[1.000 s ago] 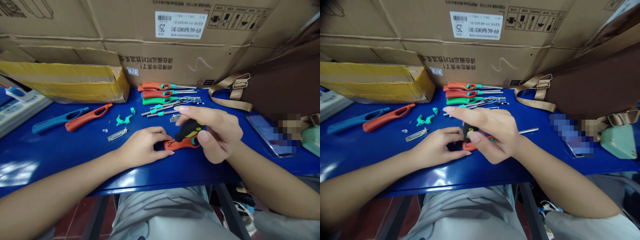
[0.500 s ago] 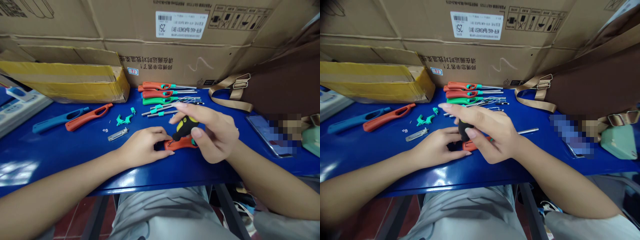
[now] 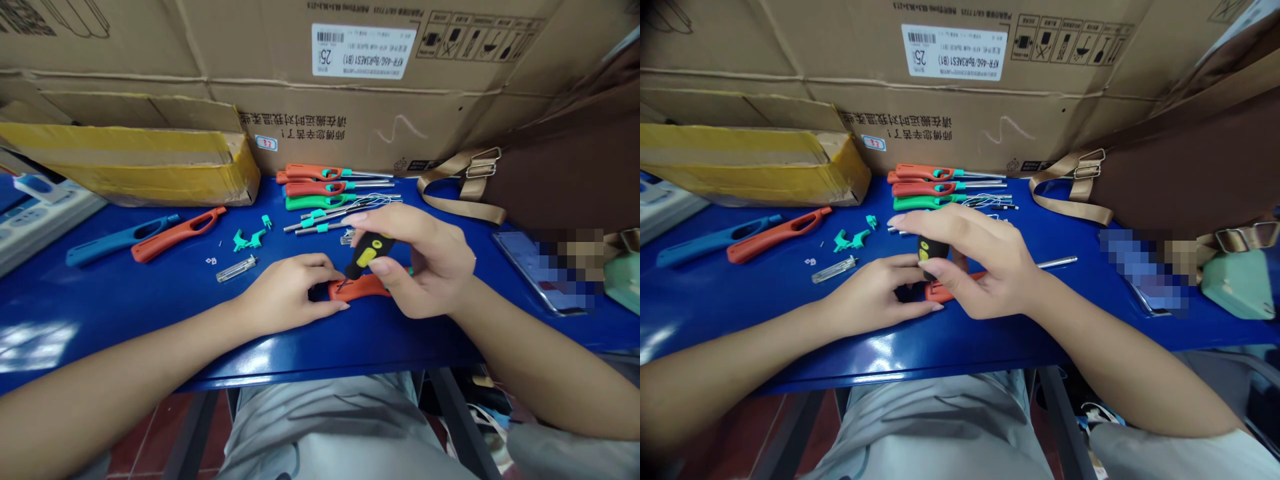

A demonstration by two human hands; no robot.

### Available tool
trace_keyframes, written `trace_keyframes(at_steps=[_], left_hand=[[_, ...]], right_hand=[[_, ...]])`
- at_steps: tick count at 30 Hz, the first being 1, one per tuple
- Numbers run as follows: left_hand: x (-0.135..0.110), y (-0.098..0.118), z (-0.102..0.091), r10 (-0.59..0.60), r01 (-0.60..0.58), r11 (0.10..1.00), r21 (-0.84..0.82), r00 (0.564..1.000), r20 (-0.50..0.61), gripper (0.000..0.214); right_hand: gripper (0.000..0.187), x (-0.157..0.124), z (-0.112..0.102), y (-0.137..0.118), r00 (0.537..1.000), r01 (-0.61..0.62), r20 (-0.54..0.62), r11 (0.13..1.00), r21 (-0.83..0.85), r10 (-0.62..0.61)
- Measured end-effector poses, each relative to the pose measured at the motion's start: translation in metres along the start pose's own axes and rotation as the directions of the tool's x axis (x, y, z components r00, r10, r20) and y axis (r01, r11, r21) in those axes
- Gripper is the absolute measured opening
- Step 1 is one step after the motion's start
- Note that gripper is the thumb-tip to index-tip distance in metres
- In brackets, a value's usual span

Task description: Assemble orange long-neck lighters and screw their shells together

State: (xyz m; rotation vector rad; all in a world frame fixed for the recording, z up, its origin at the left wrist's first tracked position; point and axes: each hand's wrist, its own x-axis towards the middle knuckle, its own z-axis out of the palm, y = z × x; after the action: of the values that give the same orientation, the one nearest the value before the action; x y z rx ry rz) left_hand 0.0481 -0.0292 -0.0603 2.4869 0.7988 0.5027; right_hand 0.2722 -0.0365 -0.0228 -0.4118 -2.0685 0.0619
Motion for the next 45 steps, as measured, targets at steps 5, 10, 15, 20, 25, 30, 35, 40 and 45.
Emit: trace_keyframes(at_steps=[5, 10, 15, 20, 25, 30, 35, 40, 45], left_hand=[[0.000, 0.001, 0.000, 0.003, -0.003, 1.000, 0.001, 1.000, -0.014, 0.031], [0.000, 0.000, 0.001, -0.007, 0.007, 1.000, -0.005, 1.000, 0.011, 0.032], [0.000, 0.000, 0.001, -0.007, 0.007, 1.000, 0.009, 1.000, -0.003, 0.029], [0.000, 0.000, 0.001, -0.010, 0.010, 1.000, -0.003, 1.000, 0.007, 0.030], [0.000, 0.001, 0.000, -0.002, 0.002, 1.000, 0.009, 1.000, -0.007, 0.028], [-0.001, 0.000, 0.001, 0.004, -0.004, 1.000, 0.016, 1.000, -0.015, 0.029], [0.000, -0.001, 0.001, -0.015, 0.015, 1.000, -0.012, 1.000, 0.006, 0.028], [0.000, 0.001, 0.002, -0.035, 0.035, 0.999, -0.034, 0.999, 0.001, 0.023], [0.000, 0.000, 0.002, -0.029, 0.029, 0.999, -0.027, 1.000, -0.002, 0.025]], right_hand=[[0.041, 0.000, -0.001, 0.000, 1.000, 0.004, 0.000, 0.997, -0.074, -0.004], [0.045, -0.002, 0.000, -0.003, 0.996, -0.056, 0.063, 0.997, -0.046, 0.059], [0.046, 0.001, 0.001, 0.000, 1.000, 0.015, -0.018, 0.989, -0.147, -0.018], [0.044, -0.004, 0.001, 0.000, 0.997, -0.079, 0.009, 0.995, -0.066, 0.079], [0.045, -0.003, 0.003, 0.000, 0.998, -0.054, -0.017, 0.998, -0.031, 0.053], [0.045, 0.004, 0.003, -0.002, 0.999, 0.041, -0.031, 0.991, -0.130, -0.045], [0.044, 0.001, 0.004, -0.007, 0.999, -0.026, 0.029, 1.000, -0.011, 0.027], [0.041, 0.004, 0.003, -0.008, 1.000, 0.008, 0.019, 0.995, -0.099, -0.007], [0.040, 0.004, 0.002, -0.010, 0.998, -0.014, 0.053, 0.996, -0.083, 0.019]])
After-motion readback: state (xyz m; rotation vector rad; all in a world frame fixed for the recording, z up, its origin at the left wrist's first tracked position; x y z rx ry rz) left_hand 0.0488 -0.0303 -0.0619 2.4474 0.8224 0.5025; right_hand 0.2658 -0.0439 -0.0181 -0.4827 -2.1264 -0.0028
